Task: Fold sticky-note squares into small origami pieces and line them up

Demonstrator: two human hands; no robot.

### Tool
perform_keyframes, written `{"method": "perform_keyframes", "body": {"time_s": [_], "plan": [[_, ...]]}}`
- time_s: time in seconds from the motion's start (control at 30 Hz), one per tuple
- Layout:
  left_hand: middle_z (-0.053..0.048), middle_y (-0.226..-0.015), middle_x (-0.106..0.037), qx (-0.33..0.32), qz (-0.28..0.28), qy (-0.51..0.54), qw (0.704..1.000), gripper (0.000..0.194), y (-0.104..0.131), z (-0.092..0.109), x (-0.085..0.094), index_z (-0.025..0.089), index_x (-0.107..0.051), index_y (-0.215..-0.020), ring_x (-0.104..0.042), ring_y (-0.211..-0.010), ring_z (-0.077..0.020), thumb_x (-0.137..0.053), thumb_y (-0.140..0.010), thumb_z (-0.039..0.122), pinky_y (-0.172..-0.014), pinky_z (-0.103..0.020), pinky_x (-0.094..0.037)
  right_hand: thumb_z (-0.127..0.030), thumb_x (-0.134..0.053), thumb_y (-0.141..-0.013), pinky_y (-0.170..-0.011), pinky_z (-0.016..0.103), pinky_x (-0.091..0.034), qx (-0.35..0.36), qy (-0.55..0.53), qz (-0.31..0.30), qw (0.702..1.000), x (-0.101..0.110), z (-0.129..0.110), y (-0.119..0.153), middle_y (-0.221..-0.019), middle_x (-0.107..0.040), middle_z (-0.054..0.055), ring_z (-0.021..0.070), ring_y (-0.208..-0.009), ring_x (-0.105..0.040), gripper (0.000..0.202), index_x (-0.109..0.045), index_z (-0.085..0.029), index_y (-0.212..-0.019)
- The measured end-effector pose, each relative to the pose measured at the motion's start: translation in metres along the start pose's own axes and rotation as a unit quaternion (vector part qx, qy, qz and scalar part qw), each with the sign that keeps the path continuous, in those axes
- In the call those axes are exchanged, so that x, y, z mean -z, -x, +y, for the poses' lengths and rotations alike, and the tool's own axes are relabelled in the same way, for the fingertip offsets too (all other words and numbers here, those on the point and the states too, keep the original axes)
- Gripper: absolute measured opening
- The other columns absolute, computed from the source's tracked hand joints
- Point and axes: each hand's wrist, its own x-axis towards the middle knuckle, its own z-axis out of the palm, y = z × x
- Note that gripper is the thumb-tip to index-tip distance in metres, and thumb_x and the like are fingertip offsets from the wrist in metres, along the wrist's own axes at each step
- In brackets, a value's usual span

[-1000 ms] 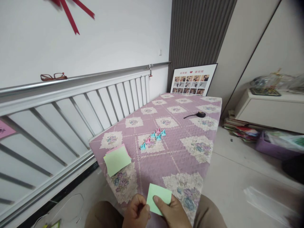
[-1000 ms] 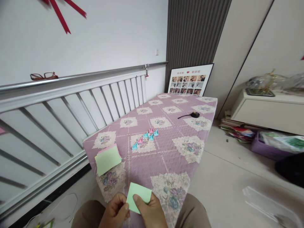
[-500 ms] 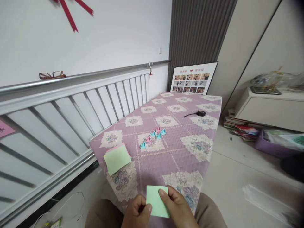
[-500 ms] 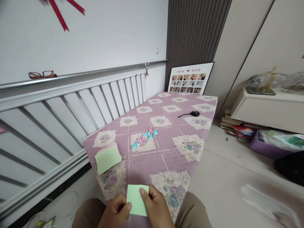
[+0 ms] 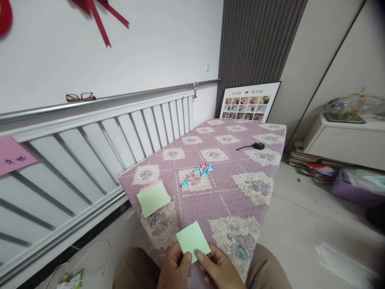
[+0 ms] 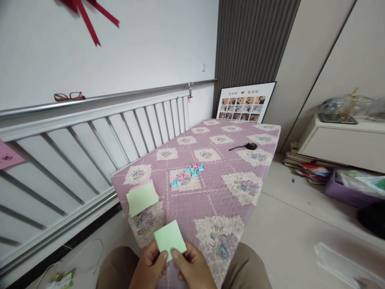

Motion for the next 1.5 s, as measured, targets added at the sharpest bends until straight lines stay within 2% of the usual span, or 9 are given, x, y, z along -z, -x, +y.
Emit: {"method": "perform_keyframes", "body": {"time_s": [0.23, 0.5, 0.63, 0.9, 1.0, 1.13, 1.23, 1.37, 1.5], "plan": [[0.0, -0.066, -0.058, -0.014, -0.015, 0.015, 1.0, 0.038, 0.022, -0.007, -0.002, 0.014, -0.062, -0.097, -0.052, -0.063, -0.0157, -0.058, -0.074, 0.043, -0.057, -0.025, -0.039, -0.065, -0.067, -0.063, -0.044, 0.021, -0.026, 0.025, 0.033, 0.034, 0.999, 0.001, 0.015, 0.011, -0.047, -0.044, -0.008, 0.0061, -0.042, -0.033, 0.051, -0.046, -0.02, -0.056], [0.0, -0.066, -0.059, -0.017, -0.071, -0.007, 0.997, 0.023, 0.034, -0.017, 0.003, 0.014, -0.062, -0.089, -0.049, -0.057, -0.0129, -0.057, -0.073, 0.03, -0.057, -0.024, -0.04, -0.065, -0.066, -0.064, -0.044, 0.022, -0.027, 0.052, 0.043, 0.056, 0.996, -0.003, 0.018, 0.028, -0.049, -0.04, -0.008, 0.0072, -0.044, -0.032, 0.049, -0.047, -0.021, -0.058], [0.001, -0.063, -0.057, -0.004, -0.069, -0.006, 0.998, 0.026, 0.039, -0.025, 0.001, 0.013, -0.061, -0.089, -0.047, -0.05, -0.0113, -0.058, -0.071, 0.032, -0.053, -0.024, -0.037, -0.061, -0.065, -0.068, -0.046, 0.022, -0.031, 0.059, 0.059, 0.014, 0.996, 0.002, 0.017, 0.029, -0.056, -0.047, -0.006, 0.0086, -0.047, -0.038, 0.042, -0.056, -0.02, -0.071], [0.003, -0.062, -0.057, 0.057, -0.089, -0.011, 0.994, 0.023, 0.031, -0.048, -0.006, 0.016, -0.056, -0.088, -0.045, -0.045, -0.0089, -0.058, -0.071, 0.03, -0.047, -0.021, -0.031, -0.047, -0.062, -0.071, -0.056, 0.025, -0.04, 0.079, 0.154, 0.034, 0.984, 0.017, 0.025, 0.019, -0.06, -0.056, -0.003, 0.0144, -0.058, -0.05, 0.027, -0.059, -0.021, -0.068], [0.004, -0.061, -0.057, 0.066, -0.065, -0.035, 0.995, 0.026, 0.024, -0.061, -0.001, 0.017, -0.054, -0.093, -0.044, -0.042, -0.0098, -0.058, -0.072, 0.03, -0.045, -0.021, -0.031, -0.038, -0.059, -0.071, -0.059, 0.026, -0.041, 0.088, 0.189, 0.045, 0.977, 0.029, 0.035, 0.006, -0.061, -0.056, -0.003, 0.0158, -0.061, -0.053, 0.018, -0.057, -0.021, -0.068], [0.0, -0.072, -0.062, -0.026, 0.027, -0.105, 0.994, 0.023, 0.019, -0.07, 0.016, 0.018, -0.055, -0.098, -0.058, -0.065, -0.0167, -0.054, -0.078, 0.029, -0.062, -0.026, -0.044, -0.031, -0.057, -0.071, -0.06, 0.026, -0.041, 0.113, 0.239, 0.061, 0.962, 0.039, 0.042, -0.012, -0.063, -0.057, -0.004, 0.016, -0.063, -0.055, 0.009, -0.053, -0.023, -0.069], [-0.006, -0.087, -0.064, -0.129, 0.054, -0.23, 0.963, 0.015, 0.017, -0.071, 0.024, 0.018, -0.062, -0.088, -0.058, -0.085, -0.0211, -0.049, -0.082, 0.024, -0.08, -0.031, -0.044, -0.029, -0.057, -0.071, -0.064, 0.028, -0.043, 0.123, 0.271, 0.073, 0.952, 0.039, 0.044, -0.021, -0.069, -0.063, -0.004, 0.0174, -0.067, -0.059, 0.011, -0.054, -0.024, -0.08], [-0.008, -0.1, -0.063, -0.26, -0.013, -0.371, 0.892, 0.025, 0.01, -0.075, 0.014, 0.019, -0.066, -0.095, -0.055, -0.093, -0.0233, -0.047, -0.081, 0.014, -0.084, -0.036, -0.044, -0.027, -0.053, -0.074, -0.07, 0.03, -0.044, 0.121, 0.332, 0.078, 0.932, 0.037, 0.05, -0.026, -0.079, -0.067, -0.001, 0.0199, -0.074, -0.064, 0.022, -0.052, -0.025, -0.095], [-0.005, -0.103, -0.065, -0.303, -0.04, -0.445, 0.842, 0.033, -0.002, -0.079, -0.008, 0.021, -0.066, -0.102, -0.055, -0.096, -0.0228, -0.05, -0.076, 0.007, -0.085, -0.035, -0.044, -0.021, -0.048, -0.077, -0.068, 0.03, -0.044, 0.125, 0.398, 0.069, 0.906, 0.041, 0.055, -0.028, -0.086, -0.069, 0.001, 0.0201, -0.074, -0.066, 0.025, -0.052, -0.025, -0.102]]}}
